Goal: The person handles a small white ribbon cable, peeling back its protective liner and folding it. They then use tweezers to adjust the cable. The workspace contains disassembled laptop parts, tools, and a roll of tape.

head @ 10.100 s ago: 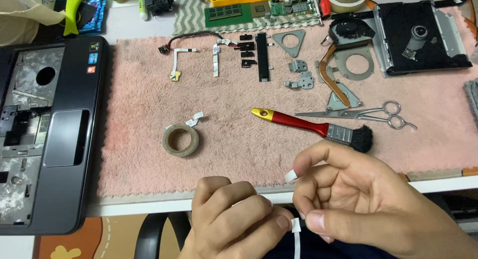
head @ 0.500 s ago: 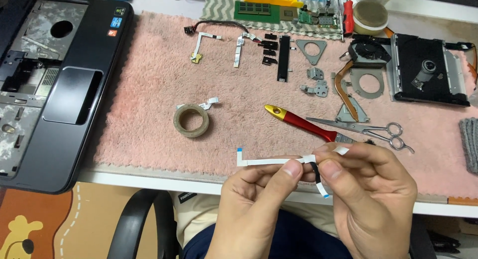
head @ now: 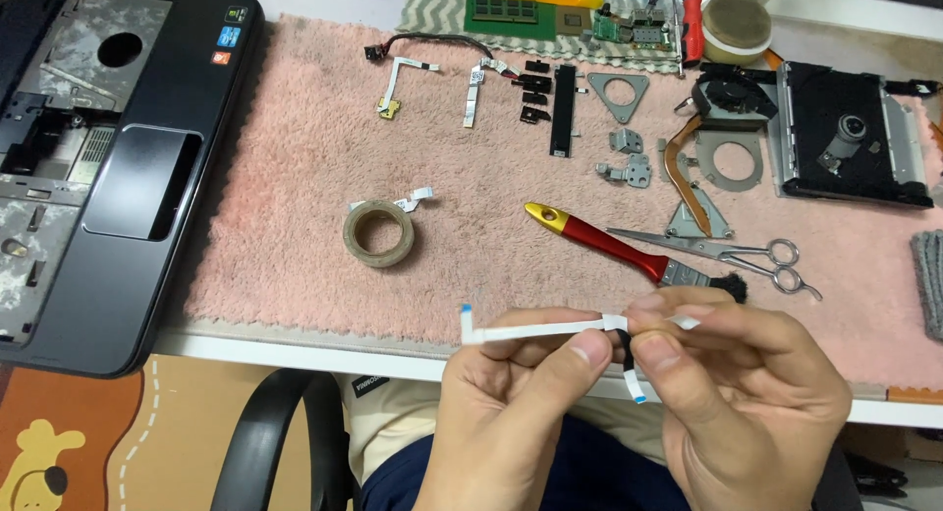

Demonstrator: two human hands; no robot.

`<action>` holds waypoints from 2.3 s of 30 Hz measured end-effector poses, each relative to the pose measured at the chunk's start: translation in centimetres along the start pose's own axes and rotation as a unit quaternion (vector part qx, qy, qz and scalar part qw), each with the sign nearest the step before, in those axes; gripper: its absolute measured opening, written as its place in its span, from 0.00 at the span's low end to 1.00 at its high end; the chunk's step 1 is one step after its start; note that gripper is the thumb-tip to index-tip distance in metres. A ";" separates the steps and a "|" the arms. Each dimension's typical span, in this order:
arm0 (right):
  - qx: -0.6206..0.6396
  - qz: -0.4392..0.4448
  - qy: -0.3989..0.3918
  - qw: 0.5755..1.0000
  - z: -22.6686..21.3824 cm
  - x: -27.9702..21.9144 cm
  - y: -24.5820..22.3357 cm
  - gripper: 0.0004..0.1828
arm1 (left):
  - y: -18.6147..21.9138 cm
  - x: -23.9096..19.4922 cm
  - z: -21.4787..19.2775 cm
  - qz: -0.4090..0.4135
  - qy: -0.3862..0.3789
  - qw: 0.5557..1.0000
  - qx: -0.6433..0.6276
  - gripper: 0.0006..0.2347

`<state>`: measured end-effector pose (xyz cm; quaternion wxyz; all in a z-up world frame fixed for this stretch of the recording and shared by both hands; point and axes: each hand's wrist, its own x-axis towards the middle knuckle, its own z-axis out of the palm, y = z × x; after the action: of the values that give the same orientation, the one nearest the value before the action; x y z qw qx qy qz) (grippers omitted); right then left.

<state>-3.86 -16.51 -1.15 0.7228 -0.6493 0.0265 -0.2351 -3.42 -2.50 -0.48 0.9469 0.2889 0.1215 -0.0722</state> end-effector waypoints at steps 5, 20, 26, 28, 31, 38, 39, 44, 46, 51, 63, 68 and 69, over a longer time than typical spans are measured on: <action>-0.032 -0.026 0.001 0.999 0.3 -0.3 -0.1 0.16 | 0.5 -0.1 0.4 0.007 0.005 0.999 0.043 0.06; -0.049 -0.029 -0.017 0.998 0.4 -0.7 -0.5 0.16 | 0.1 -0.2 0.0 0.060 0.031 0.991 0.114 0.04; -0.068 -0.020 0.003 0.997 1.0 -1.0 -0.9 0.16 | 0.4 -0.1 0.3 0.133 0.038 0.974 0.178 0.03; -0.078 -0.020 0.010 0.997 1.3 -1.2 -1.1 0.16 | 0.4 -0.1 0.2 0.142 0.035 0.973 0.180 0.03; -0.109 -0.039 0.002 0.993 1.6 -1.3 -1.3 0.17 | 0.2 0.1 -0.1 0.142 0.037 0.973 0.179 0.03; -0.132 -0.077 0.011 0.988 1.6 -1.0 -0.9 0.18 | 0.6 0.1 0.0 0.134 0.071 0.970 0.192 0.03; -0.117 -0.093 0.012 0.989 1.4 -0.9 -0.7 0.18 | 0.6 0.2 0.0 0.133 0.075 0.969 0.196 0.03; -0.139 0.025 -0.016 0.990 1.3 1.2 -3.9 0.25 | 1.4 -0.2 1.0 0.153 0.059 0.956 0.244 0.03; -0.151 0.043 -0.060 0.986 1.0 2.0 -4.8 0.29 | 1.6 -0.3 1.2 0.162 0.049 0.949 0.266 0.03; -0.176 0.066 -0.121 0.975 1.0 3.2 -6.2 0.33 | 2.5 -0.5 1.2 0.110 0.028 0.951 0.289 0.04; -0.154 0.154 -0.103 0.970 1.2 4.1 -6.4 0.31 | 3.4 -0.3 0.6 0.046 -0.070 0.963 0.258 0.11; -0.176 0.181 -0.105 0.962 1.0 4.4 -6.4 0.31 | 3.7 -0.5 0.8 0.028 -0.039 0.964 0.262 0.07; -0.177 0.185 -0.104 0.961 1.1 4.4 -6.4 0.31 | 3.8 -0.5 0.9 0.020 -0.026 0.960 0.279 0.06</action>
<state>-1.49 -17.48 6.28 0.6259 -0.7717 0.1114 -0.0200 -2.96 0.17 2.40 0.8329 0.5419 0.0659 -0.0914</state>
